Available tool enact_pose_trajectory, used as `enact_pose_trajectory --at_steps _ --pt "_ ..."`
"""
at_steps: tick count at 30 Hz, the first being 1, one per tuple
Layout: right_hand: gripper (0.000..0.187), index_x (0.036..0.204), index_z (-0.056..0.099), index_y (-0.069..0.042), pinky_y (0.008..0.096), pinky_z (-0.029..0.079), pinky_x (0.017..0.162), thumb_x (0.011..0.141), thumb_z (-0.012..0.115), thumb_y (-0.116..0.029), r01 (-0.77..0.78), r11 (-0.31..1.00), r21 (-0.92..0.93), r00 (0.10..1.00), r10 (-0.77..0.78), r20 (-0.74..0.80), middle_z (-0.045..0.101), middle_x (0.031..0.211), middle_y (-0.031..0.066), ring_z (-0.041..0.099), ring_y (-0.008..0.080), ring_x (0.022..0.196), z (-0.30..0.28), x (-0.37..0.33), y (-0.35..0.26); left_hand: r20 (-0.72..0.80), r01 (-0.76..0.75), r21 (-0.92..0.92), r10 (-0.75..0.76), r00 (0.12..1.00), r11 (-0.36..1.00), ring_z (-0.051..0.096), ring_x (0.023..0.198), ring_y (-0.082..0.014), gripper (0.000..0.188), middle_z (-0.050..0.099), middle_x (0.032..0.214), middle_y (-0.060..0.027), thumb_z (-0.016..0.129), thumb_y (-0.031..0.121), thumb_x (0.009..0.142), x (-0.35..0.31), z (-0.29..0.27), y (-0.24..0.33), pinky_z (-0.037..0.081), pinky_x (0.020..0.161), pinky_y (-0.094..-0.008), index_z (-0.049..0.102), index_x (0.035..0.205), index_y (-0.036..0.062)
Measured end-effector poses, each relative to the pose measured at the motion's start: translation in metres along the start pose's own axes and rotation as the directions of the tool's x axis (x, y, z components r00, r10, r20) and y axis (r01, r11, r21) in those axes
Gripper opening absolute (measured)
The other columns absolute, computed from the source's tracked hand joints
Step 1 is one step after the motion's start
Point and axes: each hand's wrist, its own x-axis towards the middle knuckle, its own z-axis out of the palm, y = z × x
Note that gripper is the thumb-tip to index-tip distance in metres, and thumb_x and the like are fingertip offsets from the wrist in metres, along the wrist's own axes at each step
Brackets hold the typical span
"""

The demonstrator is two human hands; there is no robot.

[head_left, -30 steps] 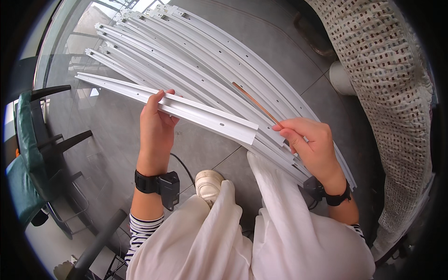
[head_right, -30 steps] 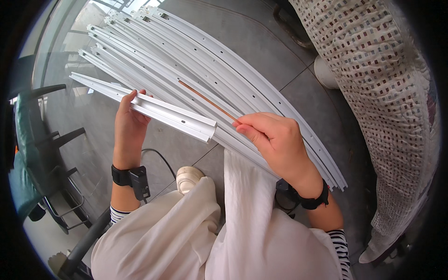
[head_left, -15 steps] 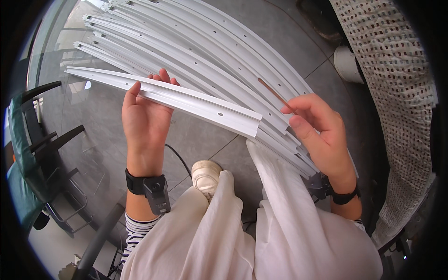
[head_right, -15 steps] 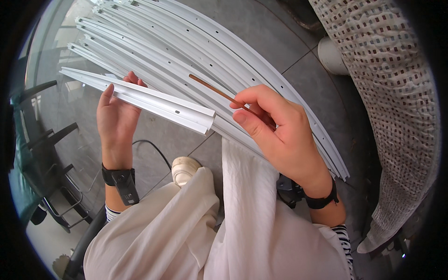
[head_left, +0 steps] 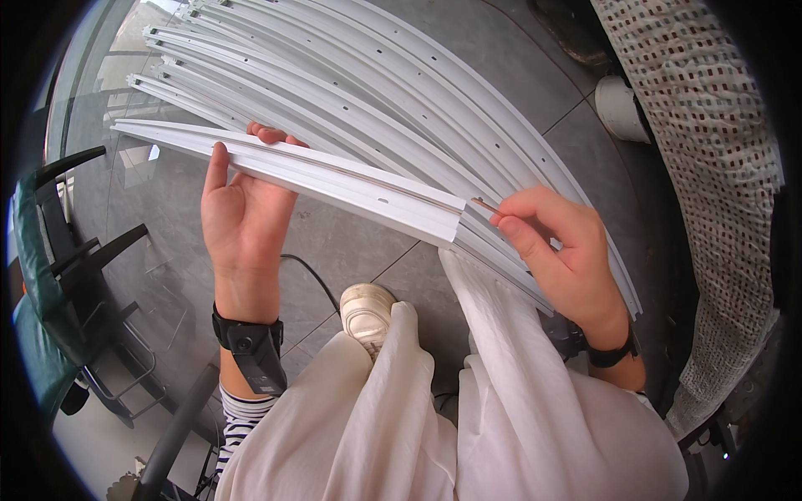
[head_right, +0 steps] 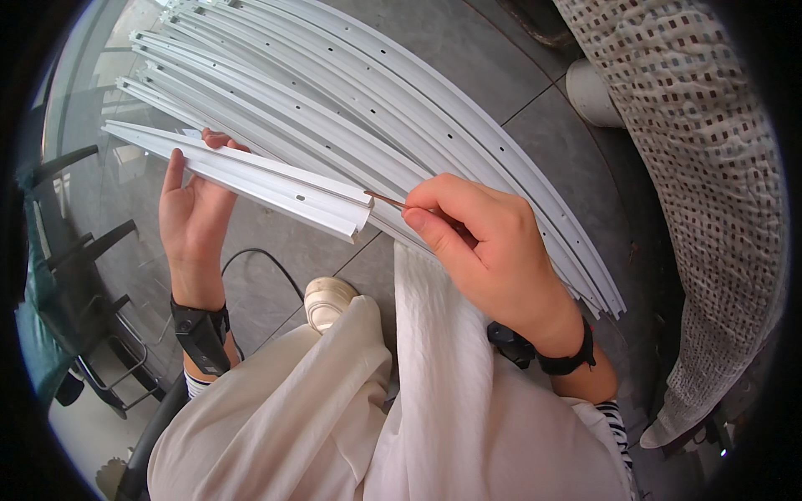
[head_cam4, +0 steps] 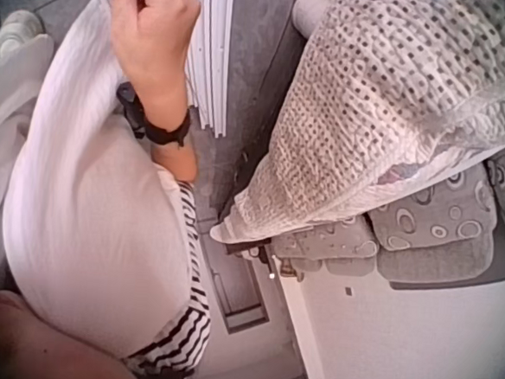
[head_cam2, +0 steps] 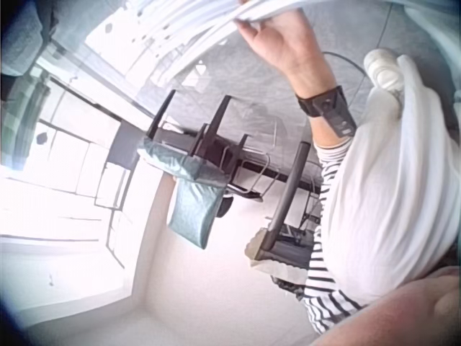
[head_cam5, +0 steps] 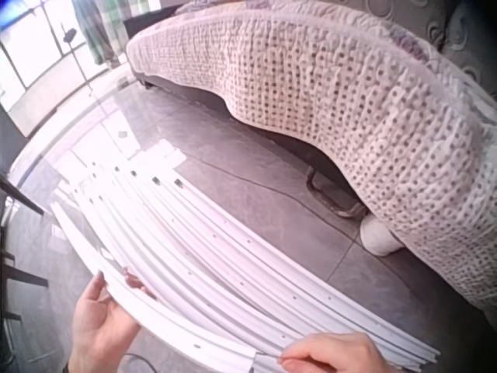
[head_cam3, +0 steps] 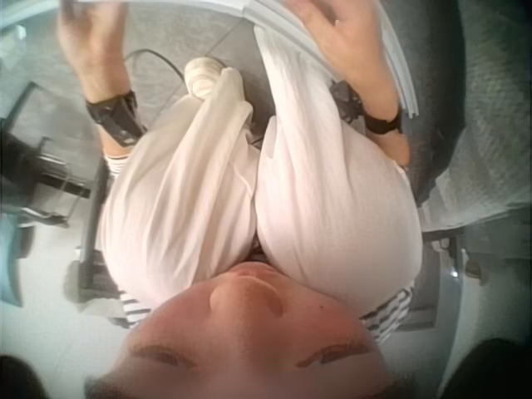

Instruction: The person assembles white window blinds by inserting small white plastic clips into the ends of long white slats. They handle the slats one at a time, aligning and pressing the clips into place, then stacking the completed slats on the floor.

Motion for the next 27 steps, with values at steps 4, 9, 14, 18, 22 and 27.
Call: enact_pose_trajectory --at_steps 4,9,14,18,22,27 --pt "0.011 0.099 0.067 -0.001 0.0267 0.047 0.056 0.088 0.063 0.001 -0.005 0.994 -0.109 1.000 0.004 -0.010 0.068 0.077 0.0105 0.062 0.0178 0.060 0.002 -0.001 -0.009 0.028 0.002 -0.009 -0.001 1.000 1.000 0.053 0.105 -0.0271 0.042 0.052 0.106 -0.0166 0.033 0.034 0.108 -0.002 0.004 0.001 0.036 0.107 -0.0492 0.045 0.117 -0.0052" --pt "0.015 0.099 0.068 -0.002 0.0301 0.051 0.056 0.085 0.064 0.002 0.066 0.973 -0.222 0.998 -0.067 0.004 0.070 0.079 0.0112 0.067 0.0241 0.063 0.007 -0.006 -0.007 0.033 0.004 0.007 -0.004 0.999 1.000 0.052 0.105 -0.0266 0.043 0.052 0.106 -0.0169 0.030 0.036 0.109 -0.001 0.004 0.003 0.035 0.107 -0.0489 0.044 0.115 -0.0037" --pt "0.014 0.097 0.068 -0.003 0.0305 0.050 0.054 0.084 0.064 0.001 0.101 0.966 -0.240 0.994 -0.108 -0.017 0.069 0.077 0.0103 0.066 0.0241 0.061 0.008 -0.005 -0.004 0.033 0.007 0.048 -0.009 0.999 0.999 0.051 0.106 -0.0264 0.043 0.052 0.104 -0.0168 0.028 0.037 0.109 -0.001 0.007 0.000 0.035 0.108 -0.0489 0.043 0.115 -0.0030" --pt "0.013 0.096 0.067 -0.003 0.0313 0.049 0.053 0.084 0.064 0.001 0.097 0.964 -0.249 0.995 -0.102 -0.007 0.068 0.075 0.0106 0.065 0.0248 0.060 0.007 -0.004 -0.007 0.015 0.002 0.050 -0.003 1.000 0.999 0.050 0.107 -0.0264 0.043 0.052 0.104 -0.0168 0.028 0.037 0.109 -0.002 0.008 0.000 0.034 0.108 -0.0488 0.043 0.115 -0.0026" --pt "0.008 0.090 0.065 -0.003 0.0341 0.046 0.050 0.083 0.064 0.001 0.109 0.926 -0.360 0.992 -0.125 -0.022 0.063 0.069 0.0101 0.061 0.0275 0.057 0.008 -0.004 -0.007 -0.035 -0.008 0.077 0.010 0.999 0.997 0.052 0.104 -0.0249 0.042 0.052 0.101 -0.0140 0.028 0.038 0.109 0.000 0.008 -0.004 0.036 0.106 -0.0475 0.044 0.113 -0.0008" --pt "0.010 0.090 0.067 0.000 0.0296 0.044 0.053 0.081 0.065 0.004 0.114 0.870 -0.480 0.993 -0.107 0.042 0.062 0.072 0.0099 0.056 0.0227 0.057 0.008 -0.006 -0.012 -0.096 -0.104 0.198 0.124 0.988 0.975 0.053 0.089 -0.0189 0.035 0.049 0.092 -0.0072 0.032 0.037 0.109 0.005 -0.001 -0.020 0.043 0.094 -0.0421 0.043 0.104 0.0046"
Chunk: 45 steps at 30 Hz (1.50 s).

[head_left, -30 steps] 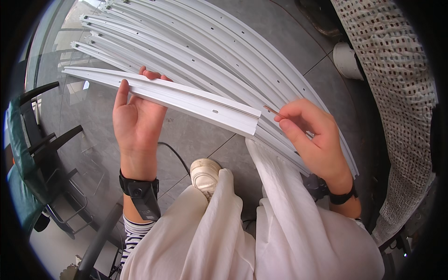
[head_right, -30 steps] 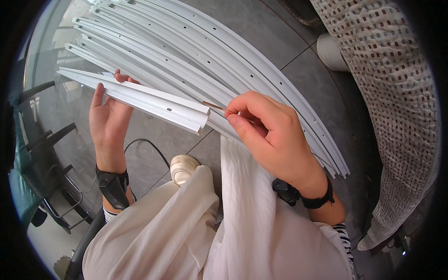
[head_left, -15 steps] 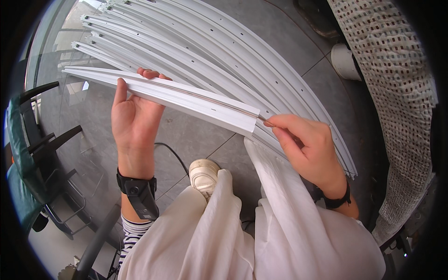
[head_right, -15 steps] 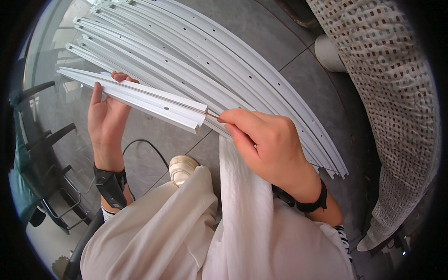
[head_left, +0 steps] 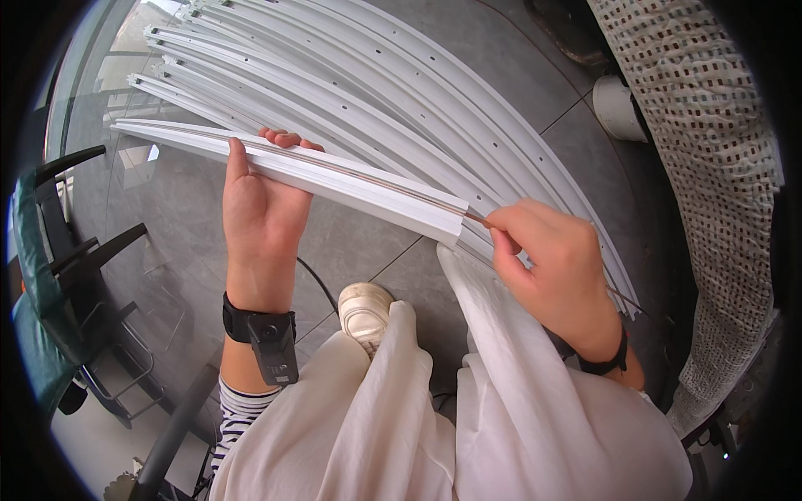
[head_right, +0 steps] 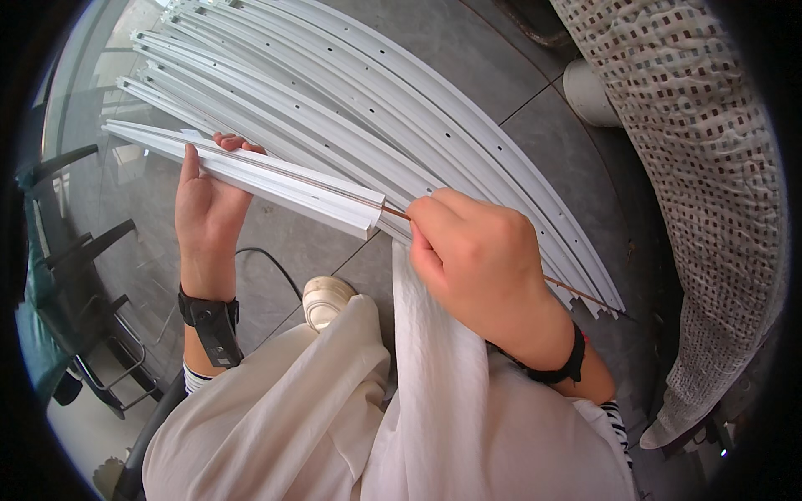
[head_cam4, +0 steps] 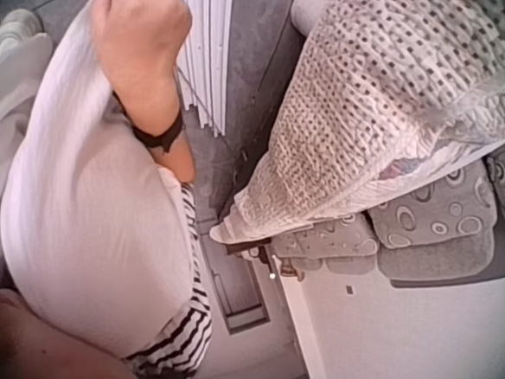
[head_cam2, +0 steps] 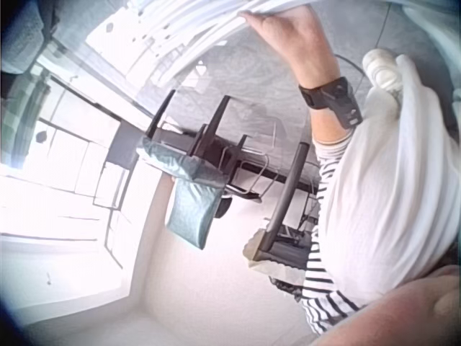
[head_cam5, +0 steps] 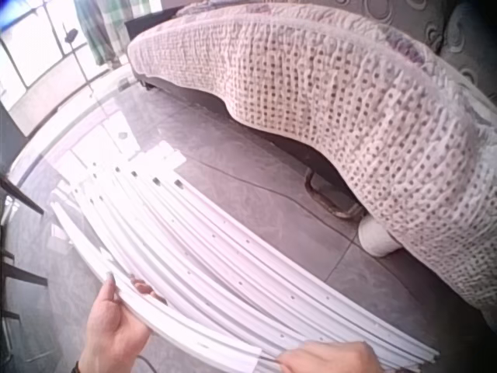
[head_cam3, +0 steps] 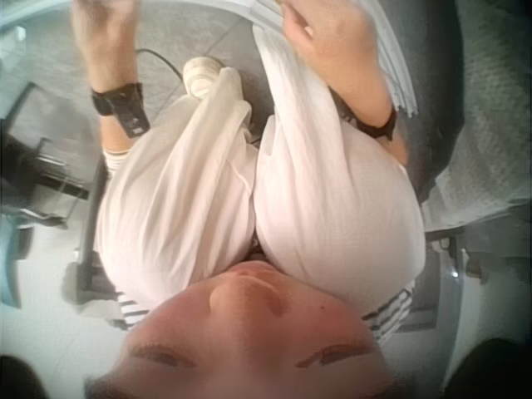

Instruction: The person assembles white window blinds by inserting small white plastic clips into the ends of long white slats. They handle the slats one at a time, aligning and pressing the clips into place, then stacking the completed slats on the floor.

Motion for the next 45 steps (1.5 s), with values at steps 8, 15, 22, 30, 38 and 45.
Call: enact_pose_trajectory --at_steps 8,15,22,30,38,45 --pt "0.004 0.088 0.068 0.001 0.0262 0.044 0.055 0.087 0.068 -0.003 -0.281 0.889 0.362 0.959 0.250 0.132 0.062 0.072 0.0075 0.056 0.0142 0.058 0.022 -0.004 0.015 -0.222 -0.021 0.044 0.030 0.975 0.999 0.052 0.079 -0.0149 0.030 0.048 0.084 -0.0023 0.036 0.034 0.108 0.003 -0.001 -0.015 0.045 0.083 -0.0371 0.045 0.097 0.0078" --pt "0.002 0.084 0.064 -0.002 0.0371 0.048 0.057 0.084 0.066 -0.004 -0.198 0.962 0.187 0.980 0.189 0.068 0.064 0.075 0.0123 0.061 0.0304 0.063 0.030 -0.008 0.011 -0.271 -0.002 0.102 0.030 0.962 0.995 0.051 0.078 -0.0150 0.032 0.048 0.083 -0.0022 0.034 0.033 0.108 0.006 -0.008 -0.014 0.045 0.082 -0.0364 0.046 0.094 0.0078" --pt "0.003 0.082 0.063 -0.002 0.0394 0.048 0.057 0.083 0.066 -0.004 -0.216 0.948 0.234 0.976 0.200 0.088 0.063 0.074 0.0130 0.061 0.0322 0.063 0.034 -0.010 0.011 -0.311 0.021 0.114 0.016 0.950 0.993 0.050 0.078 -0.0151 0.032 0.047 0.082 -0.0022 0.035 0.033 0.109 0.005 -0.010 -0.011 0.044 0.082 -0.0372 0.046 0.093 0.0077" --pt "0.005 0.081 0.062 -0.003 0.0408 0.048 0.057 0.083 0.065 -0.006 -0.208 0.951 0.227 0.977 0.191 0.095 0.063 0.074 0.0131 0.061 0.0334 0.064 0.038 -0.012 0.011 -0.344 0.014 0.129 0.031 0.938 0.992 0.050 0.078 -0.0147 0.031 0.048 0.082 -0.0017 0.036 0.033 0.108 0.003 -0.011 -0.012 0.045 0.081 -0.0370 0.046 0.093 0.0077" --pt "0.005 0.081 0.062 -0.003 0.0418 0.048 0.058 0.084 0.064 -0.006 -0.210 0.949 0.234 0.976 0.188 0.115 0.063 0.074 0.0136 0.061 0.0340 0.066 0.042 -0.013 0.009 -0.304 -0.030 0.128 0.068 0.950 0.991 0.049 0.076 -0.0133 0.027 0.047 0.084 -0.0016 0.036 0.031 0.108 0.002 -0.019 -0.016 0.045 0.078 -0.0353 0.044 0.096 0.0088" --pt "0.006 0.080 0.062 -0.002 0.0421 0.048 0.058 0.084 0.063 -0.006 -0.216 0.943 0.253 0.972 0.183 0.148 0.063 0.074 0.0142 0.062 0.0347 0.067 0.040 -0.012 0.007 -0.296 -0.071 0.144 0.111 0.949 0.987 0.048 0.075 -0.0141 0.023 0.044 0.083 -0.0035 0.035 0.028 0.108 0.000 -0.022 -0.018 0.045 0.077 -0.0358 0.041 0.103 0.0064"
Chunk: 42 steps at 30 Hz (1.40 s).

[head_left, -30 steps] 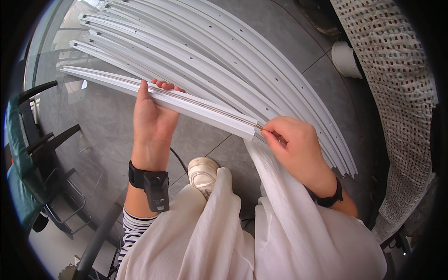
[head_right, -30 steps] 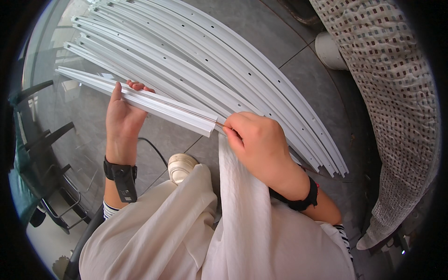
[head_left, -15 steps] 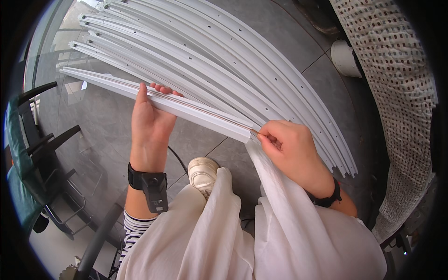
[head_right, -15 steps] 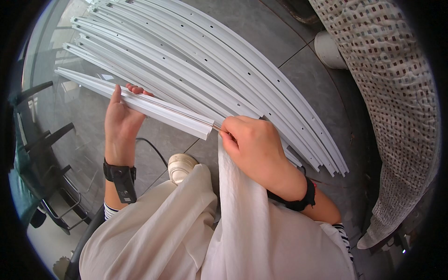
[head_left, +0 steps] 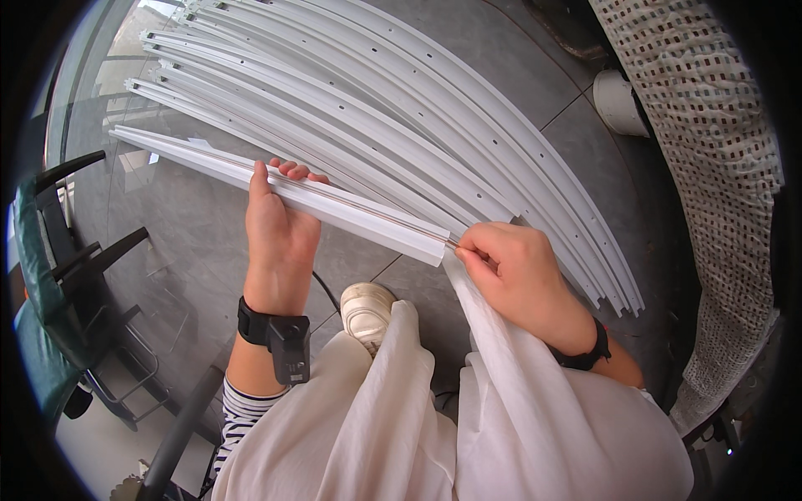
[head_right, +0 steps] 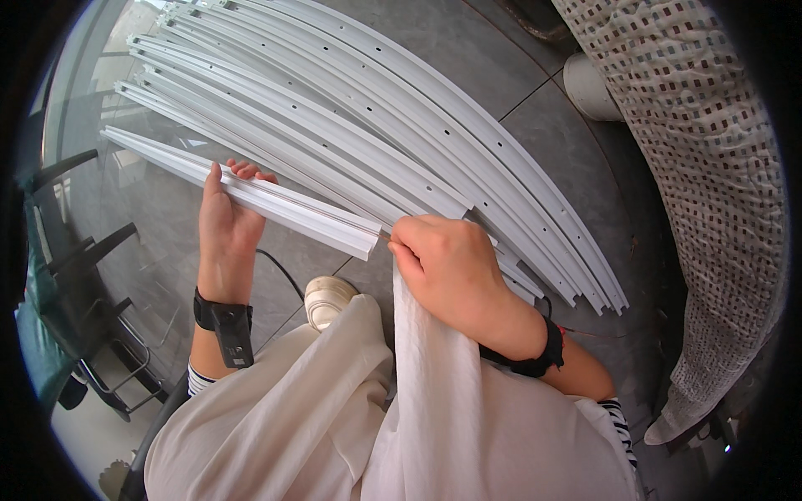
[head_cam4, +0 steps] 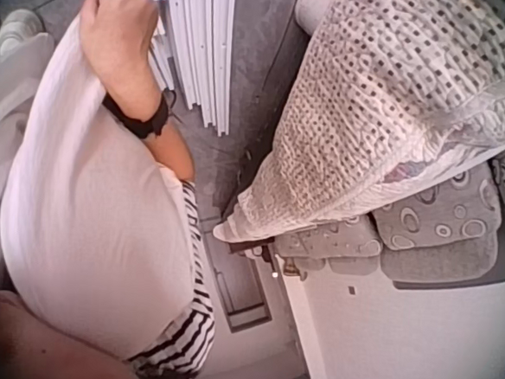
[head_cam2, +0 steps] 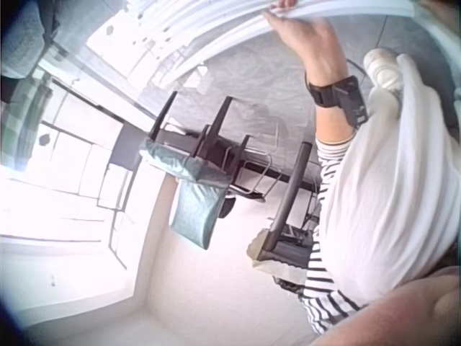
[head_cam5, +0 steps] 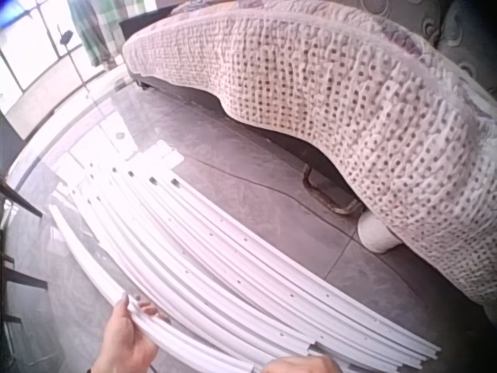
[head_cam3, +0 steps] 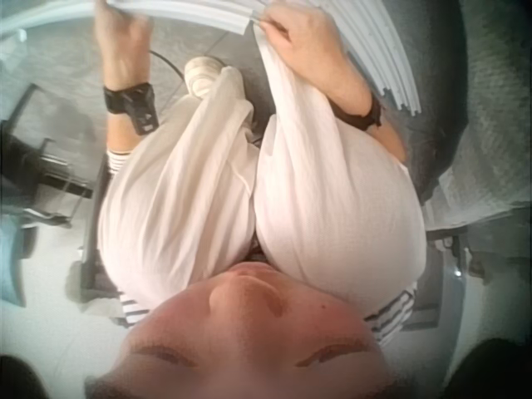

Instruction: The person assembles white window blinds by inserting small white plastic clips into the ends of long white slats. They handle the slats one at a time, aligning and pressing the clips into place, then stacking the completed slats on the floor.

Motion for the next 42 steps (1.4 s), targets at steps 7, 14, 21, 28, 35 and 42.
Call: enact_pose_trajectory --at_steps 7,14,21,28,35,42 --pt "0.005 0.081 0.061 -0.002 0.0419 0.049 0.059 0.085 0.063 -0.006 0.014 1.000 -0.007 1.000 -0.014 0.012 0.064 0.075 0.0141 0.062 0.0346 0.068 -0.001 0.001 0.001 -0.067 -0.036 0.024 0.037 0.997 0.999 0.046 0.074 -0.0135 0.018 0.042 0.082 -0.0035 0.035 0.024 0.107 -0.003 0.003 -0.004 0.044 0.074 -0.0355 0.039 0.106 0.0065" --pt "0.006 0.081 0.061 -0.002 0.0419 0.048 0.059 0.085 0.063 -0.007 0.012 1.000 0.002 1.000 -0.012 0.022 0.064 0.076 0.0135 0.062 0.0348 0.068 -0.002 0.002 0.004 -0.121 -0.051 0.031 0.054 0.991 0.998 0.044 0.071 -0.0132 0.012 0.041 0.081 -0.0029 0.035 0.018 0.105 -0.004 0.005 -0.008 0.044 0.073 -0.0352 0.039 0.103 0.0075" --pt "0.006 0.082 0.063 -0.003 0.0419 0.049 0.061 0.085 0.063 -0.007 0.013 1.000 0.007 0.998 -0.013 0.065 0.065 0.077 0.0133 0.063 0.0344 0.069 -0.004 0.005 0.006 -0.136 -0.060 0.033 0.064 0.989 0.998 0.044 0.069 -0.0125 0.011 0.040 0.080 -0.0022 0.035 0.017 0.104 -0.006 0.006 -0.011 0.043 0.070 -0.0341 0.040 0.100 0.0079" --pt "0.004 0.083 0.066 0.000 0.0365 0.045 0.057 0.084 0.064 -0.004 0.062 0.996 0.068 0.997 -0.065 0.044 0.062 0.072 0.0151 0.058 0.0311 0.062 -0.001 0.006 0.008 -0.151 -0.070 0.038 0.075 0.986 0.997 0.043 0.068 -0.0119 0.011 0.039 0.079 -0.0018 0.036 0.016 0.104 -0.006 0.005 -0.009 0.043 0.069 -0.0337 0.040 0.098 0.0080" --pt "0.004 0.083 0.065 0.000 0.0368 0.046 0.058 0.084 0.064 -0.004 0.077 0.994 0.083 0.995 -0.082 0.052 0.063 0.074 0.0158 0.060 0.0322 0.064 0.001 0.006 0.007 -0.101 -0.051 0.032 0.054 0.993 0.998 0.044 0.069 -0.0111 0.009 0.041 0.082 -0.0018 0.034 0.017 0.105 -0.005 -0.002 -0.006 0.044 0.068 -0.0324 0.039 0.101 0.0108" --pt "0.005 0.083 0.065 0.001 0.0373 0.047 0.059 0.084 0.063 -0.004 0.097 0.993 0.064 0.993 -0.101 0.055 0.063 0.074 0.0163 0.060 0.0331 0.064 0.003 0.007 0.011 -0.097 -0.048 0.021 0.050 0.994 0.999 0.044 0.069 -0.0111 0.007 0.041 0.083 -0.0017 0.035 0.017 0.104 -0.002 -0.007 -0.008 0.043 0.068 -0.0325 0.039 0.104 0.0114"
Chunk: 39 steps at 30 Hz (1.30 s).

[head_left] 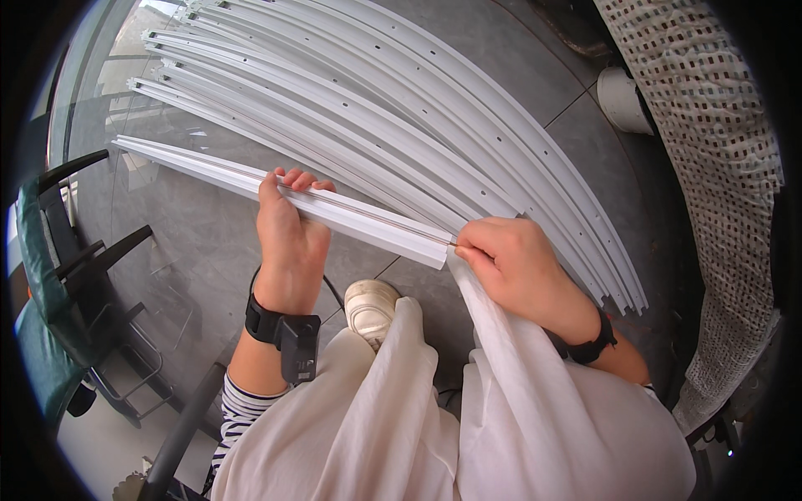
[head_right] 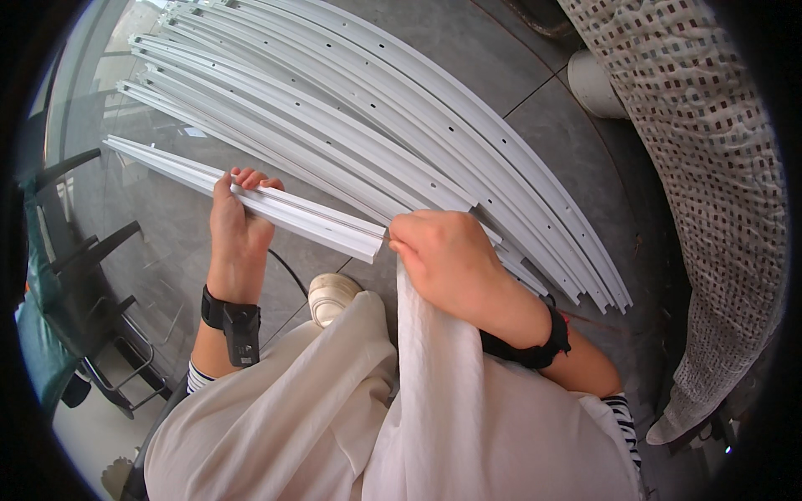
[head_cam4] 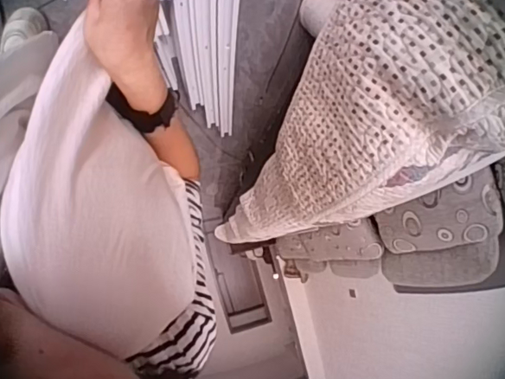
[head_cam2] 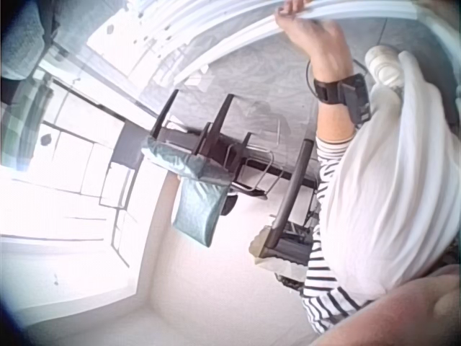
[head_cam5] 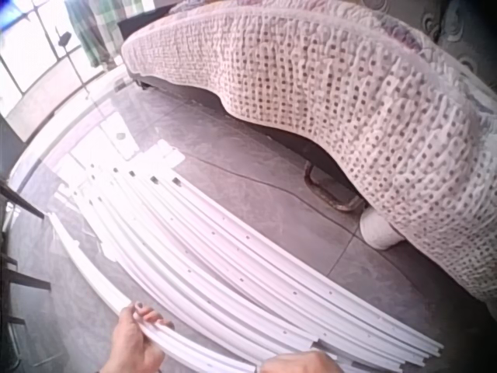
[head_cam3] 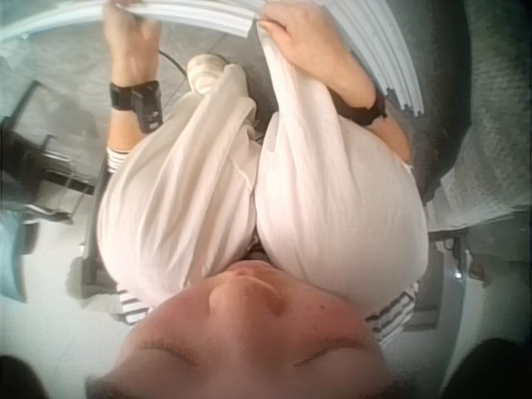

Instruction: The person assembles white window blinds by inserting small white plastic clips into the ends of long white slats. They handle the slats one at a time, aligning and pressing the clips into place, then stacking the completed slats on the floor.

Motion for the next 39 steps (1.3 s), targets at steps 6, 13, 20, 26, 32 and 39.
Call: enact_pose_trajectory --at_steps 6,13,20,26,32,39 --pt "0.006 0.084 0.065 0.001 0.0374 0.047 0.059 0.085 0.063 -0.004 -0.013 1.000 -0.008 1.000 0.013 -0.001 0.063 0.075 0.0169 0.060 0.0335 0.065 0.000 0.001 0.004 -0.075 -0.025 0.009 0.025 0.997 1.000 0.043 0.066 -0.0117 0.013 0.040 0.078 -0.0013 0.035 0.017 0.105 -0.004 0.012 -0.006 0.042 0.069 -0.0327 0.041 0.096 0.0088" --pt "0.007 0.084 0.063 -0.001 0.0425 0.048 0.064 0.086 0.060 -0.007 -0.086 0.994 -0.064 0.996 0.085 -0.018 0.064 0.079 0.0158 0.062 0.0361 0.073 0.002 0.001 0.007 -0.076 0.012 0.002 -0.012 0.997 1.000 0.042 0.065 -0.0118 0.016 0.039 0.078 -0.0014 0.034 0.019 0.105 0.008 0.010 -0.012 0.042 0.069 -0.0330 0.040 0.095 0.0085" --pt "0.006 0.087 0.064 -0.002 0.0399 0.048 0.063 0.087 0.062 -0.008 -0.163 0.986 -0.040 0.985 0.160 -0.062 0.064 0.079 0.0142 0.062 0.0339 0.070 -0.014 -0.013 0.011 0.032 0.011 -0.010 -0.010 0.999 1.000 0.042 0.067 -0.0119 0.021 0.040 0.079 -0.0011 0.032 0.025 0.107 0.025 0.002 0.022 0.042 0.068 -0.0331 0.040 0.096 0.0091" --pt "0.005 0.092 0.066 -0.003 0.0316 0.047 0.057 0.089 0.065 -0.007 -0.068 0.987 0.145 0.987 0.087 -0.133 0.066 0.076 0.0099 0.061 0.0226 0.062 -0.005 -0.006 -0.010 0.096 0.078 -0.058 -0.072 0.993 0.995 0.048 0.071 -0.0153 0.024 0.043 0.078 -0.0042 0.033 0.024 0.107 0.018 0.018 0.026 0.046 0.076 -0.0373 0.040 0.094 0.0054" --pt "0.002 0.092 0.062 -0.002 0.0264 0.042 0.052 0.091 0.063 -0.002 -0.090 0.964 0.250 0.987 0.119 -0.103 0.063 0.069 0.0070 0.054 0.0154 0.054 -0.020 0.005 -0.028 0.133 0.030 -0.077 -0.020 0.991 0.997 0.055 0.097 -0.0227 0.023 0.049 0.098 -0.0097 0.037 0.022 0.106 -0.012 0.035 0.040 0.048 0.088 -0.0436 0.041 0.107 -0.0010" --pt "0.004 0.095 0.063 -0.001 0.0248 0.041 0.052 0.091 0.061 0.000 0.064 0.977 0.204 0.986 -0.030 -0.166 0.061 0.070 0.0053 0.053 0.0110 0.056 -0.017 0.006 -0.038 0.458 0.100 -0.174 -0.009 0.889 0.980 0.051 0.090 -0.0198 0.032 0.047 0.097 -0.0093 0.042 0.031 0.107 -0.013 0.018 0.045 0.047 0.086 -0.0369 0.041 0.110 -0.0007"
